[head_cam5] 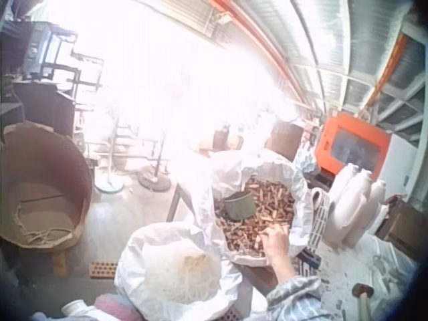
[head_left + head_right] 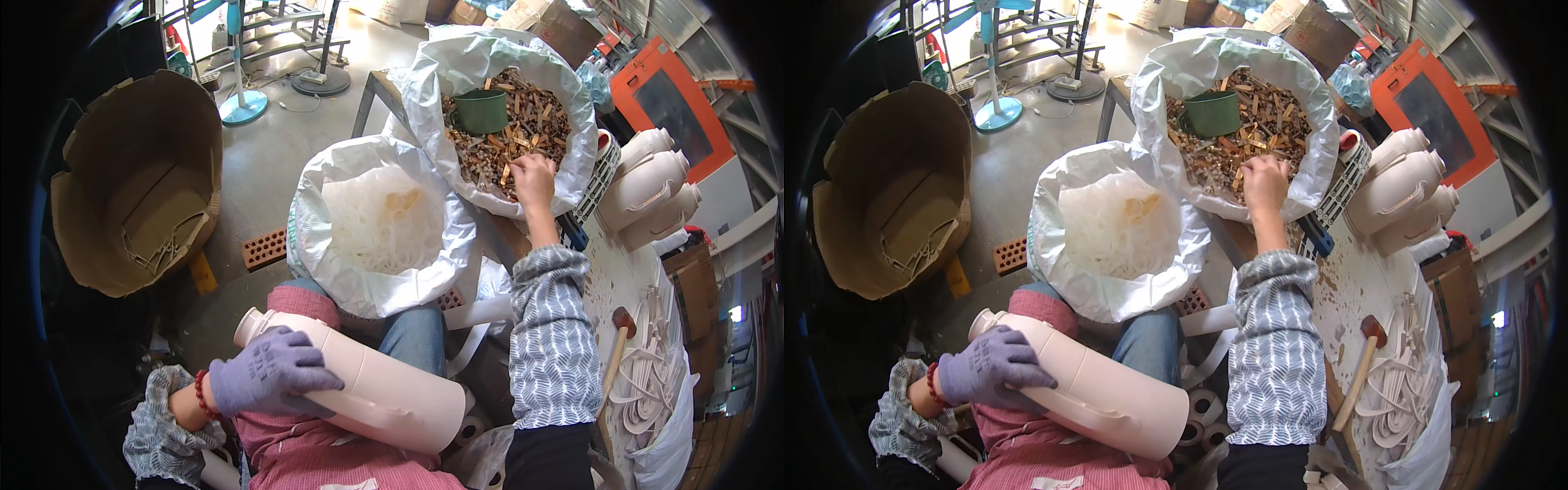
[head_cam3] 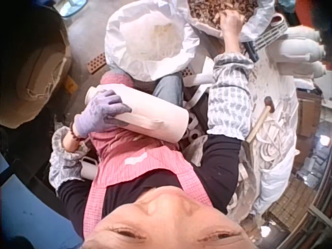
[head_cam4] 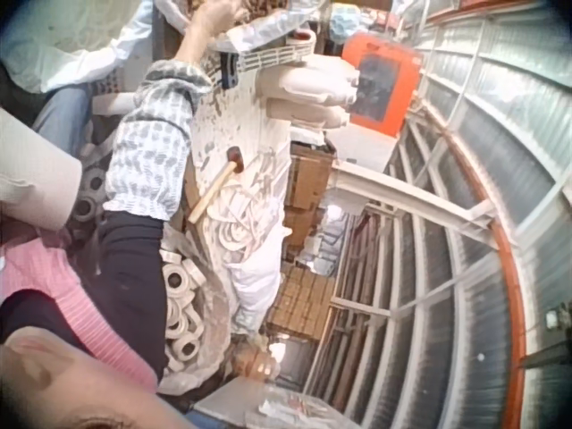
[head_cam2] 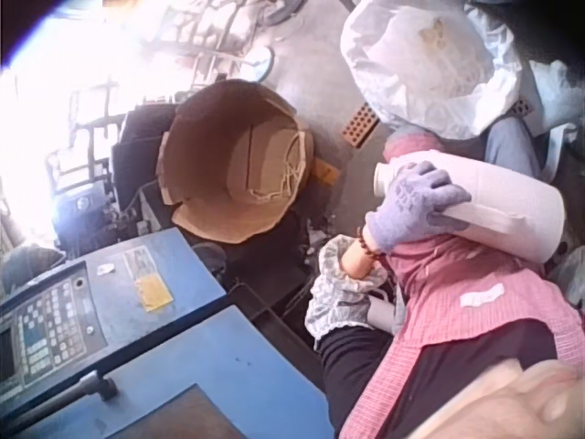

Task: The person assembles a pink plastic container by attaching a handle, inserting a wooden stopper, and applying a label. They repeat this process for multiple containers, handling each one individually.

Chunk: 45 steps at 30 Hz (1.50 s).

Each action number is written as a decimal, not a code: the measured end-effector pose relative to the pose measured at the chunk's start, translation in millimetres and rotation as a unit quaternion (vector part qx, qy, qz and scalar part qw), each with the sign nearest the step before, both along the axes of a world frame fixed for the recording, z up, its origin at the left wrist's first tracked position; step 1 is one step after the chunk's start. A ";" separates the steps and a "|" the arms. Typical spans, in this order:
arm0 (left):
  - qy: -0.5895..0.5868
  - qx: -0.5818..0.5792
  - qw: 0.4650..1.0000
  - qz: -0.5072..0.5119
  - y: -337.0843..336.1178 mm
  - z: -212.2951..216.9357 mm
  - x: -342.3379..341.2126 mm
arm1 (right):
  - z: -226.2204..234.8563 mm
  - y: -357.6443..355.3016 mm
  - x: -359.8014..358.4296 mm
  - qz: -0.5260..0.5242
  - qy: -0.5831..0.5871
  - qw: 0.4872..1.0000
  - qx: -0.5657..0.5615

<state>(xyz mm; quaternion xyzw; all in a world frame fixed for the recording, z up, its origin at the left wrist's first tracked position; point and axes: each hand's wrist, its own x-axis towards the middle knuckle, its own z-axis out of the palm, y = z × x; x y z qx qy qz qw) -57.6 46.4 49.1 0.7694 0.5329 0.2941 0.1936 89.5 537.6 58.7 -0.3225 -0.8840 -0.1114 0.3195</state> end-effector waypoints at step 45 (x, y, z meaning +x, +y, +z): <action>-0.165 0.078 0.968 0.172 -96.3 -50.3 45.6 | -5.5 -370.8 22.5 0.513 -0.257 0.592 -0.566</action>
